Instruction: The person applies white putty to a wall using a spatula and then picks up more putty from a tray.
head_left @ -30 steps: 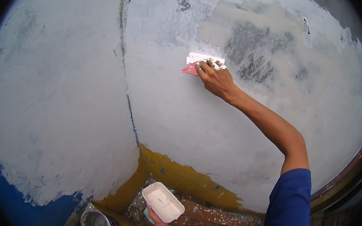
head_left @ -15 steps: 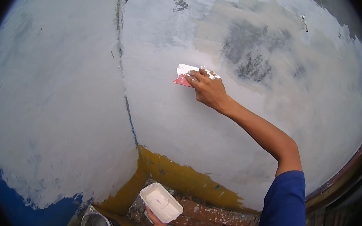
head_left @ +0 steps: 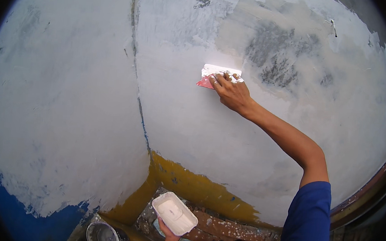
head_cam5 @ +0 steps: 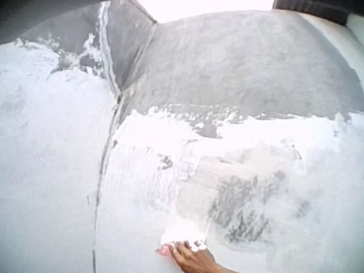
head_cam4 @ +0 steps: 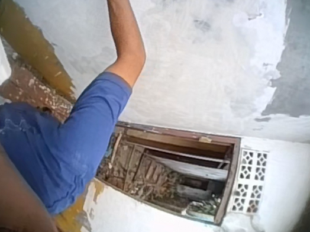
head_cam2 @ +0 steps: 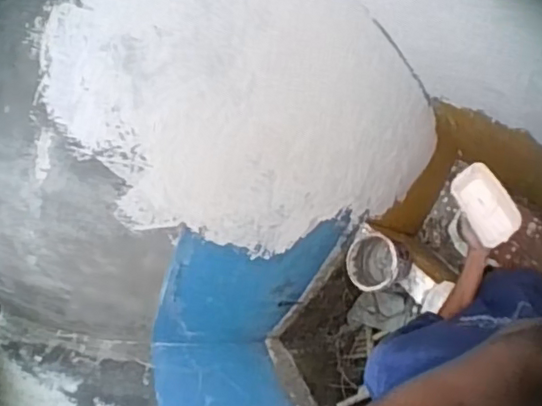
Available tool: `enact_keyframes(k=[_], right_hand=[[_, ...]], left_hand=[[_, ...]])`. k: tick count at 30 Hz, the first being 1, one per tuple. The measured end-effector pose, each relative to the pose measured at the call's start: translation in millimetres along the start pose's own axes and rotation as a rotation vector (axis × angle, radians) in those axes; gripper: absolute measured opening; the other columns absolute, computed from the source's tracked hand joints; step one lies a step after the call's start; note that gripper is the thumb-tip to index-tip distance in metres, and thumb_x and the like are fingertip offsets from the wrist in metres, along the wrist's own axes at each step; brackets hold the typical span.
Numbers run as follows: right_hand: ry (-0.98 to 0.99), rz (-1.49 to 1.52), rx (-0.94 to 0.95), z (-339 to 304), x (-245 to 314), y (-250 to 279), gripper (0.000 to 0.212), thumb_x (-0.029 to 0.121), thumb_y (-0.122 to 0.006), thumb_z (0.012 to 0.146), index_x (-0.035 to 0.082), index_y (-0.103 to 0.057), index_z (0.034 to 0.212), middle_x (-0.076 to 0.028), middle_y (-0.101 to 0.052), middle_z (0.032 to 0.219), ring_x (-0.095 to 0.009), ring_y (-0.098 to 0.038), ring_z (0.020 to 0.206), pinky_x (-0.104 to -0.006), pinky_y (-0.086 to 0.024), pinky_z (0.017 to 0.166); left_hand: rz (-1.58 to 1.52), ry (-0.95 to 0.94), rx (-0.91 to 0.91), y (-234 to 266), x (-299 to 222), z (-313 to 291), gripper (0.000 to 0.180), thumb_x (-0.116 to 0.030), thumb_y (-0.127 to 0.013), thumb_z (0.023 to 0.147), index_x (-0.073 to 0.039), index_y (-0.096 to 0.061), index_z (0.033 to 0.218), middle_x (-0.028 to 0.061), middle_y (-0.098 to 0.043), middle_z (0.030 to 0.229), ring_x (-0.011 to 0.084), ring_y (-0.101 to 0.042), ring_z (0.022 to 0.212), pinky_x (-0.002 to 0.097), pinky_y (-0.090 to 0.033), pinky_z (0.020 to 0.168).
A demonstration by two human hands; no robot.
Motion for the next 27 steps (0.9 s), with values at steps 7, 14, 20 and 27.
enact_keyframes(k=[7, 14, 20, 27], right_hand=[[-0.059, 0.008, -0.259, 42.1, -19.4, 40.9, 0.041, 0.002, -0.06, 0.076, 0.008, -0.066, 0.117, -0.004, -0.061, 0.117, -0.023, -0.062, 0.107, -0.0402, -0.047, 0.088], [0.016, -0.111, -0.099, 4.2, 7.9, -18.9, 0.045, 0.007, -0.059, 0.08, 0.014, -0.066, 0.123, -0.006, -0.059, 0.128, -0.024, -0.064, 0.106, -0.0435, -0.044, 0.091], [-0.117, 0.022, -0.356, 57.4, -35.4, 68.7, 0.042, 0.003, -0.06, 0.076, 0.015, -0.068, 0.116, -0.003, -0.064, 0.112, -0.027, -0.062, 0.108, -0.0463, -0.049, 0.091], [-0.173, -0.13, -0.141, 75.6, -67.3, 52.9, 0.048, -0.003, -0.061, 0.072, 0.007, -0.065, 0.119, -0.007, -0.066, 0.113, -0.026, -0.063, 0.106, -0.0384, -0.051, 0.089]], left_hand=[[-0.014, -0.064, -0.004, 7.3, -17.4, 1.3, 0.068, -0.06, -0.032, 0.094, -0.016, -0.039, 0.146, 0.0115, -0.049, 0.142, 0.039, -0.053, 0.123, 0.0608, -0.044, 0.1], [0.006, -0.063, -0.013, -2.0, -15.8, -2.1, 0.066, -0.058, -0.031, 0.095, -0.017, -0.04, 0.146, 0.0113, -0.051, 0.14, 0.0385, -0.054, 0.121, 0.0602, -0.045, 0.1], [0.035, -0.075, -0.02, -4.2, -19.7, -3.3, 0.065, -0.058, -0.032, 0.095, -0.016, -0.041, 0.145, 0.0118, -0.051, 0.139, 0.0383, -0.055, 0.12, 0.06, -0.046, 0.099], [-0.01, -0.033, -0.004, -10.1, -13.1, -2.6, 0.066, -0.057, -0.032, 0.095, -0.015, -0.04, 0.145, 0.0123, -0.051, 0.138, 0.0388, -0.055, 0.12, 0.0603, -0.045, 0.099]])
Point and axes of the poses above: each hand's wrist, its own z-axis towards the middle knuckle, its own y-axis out of the back of the hand, x = y × z, the point moved 8 cm from there along z, towards the middle knuckle
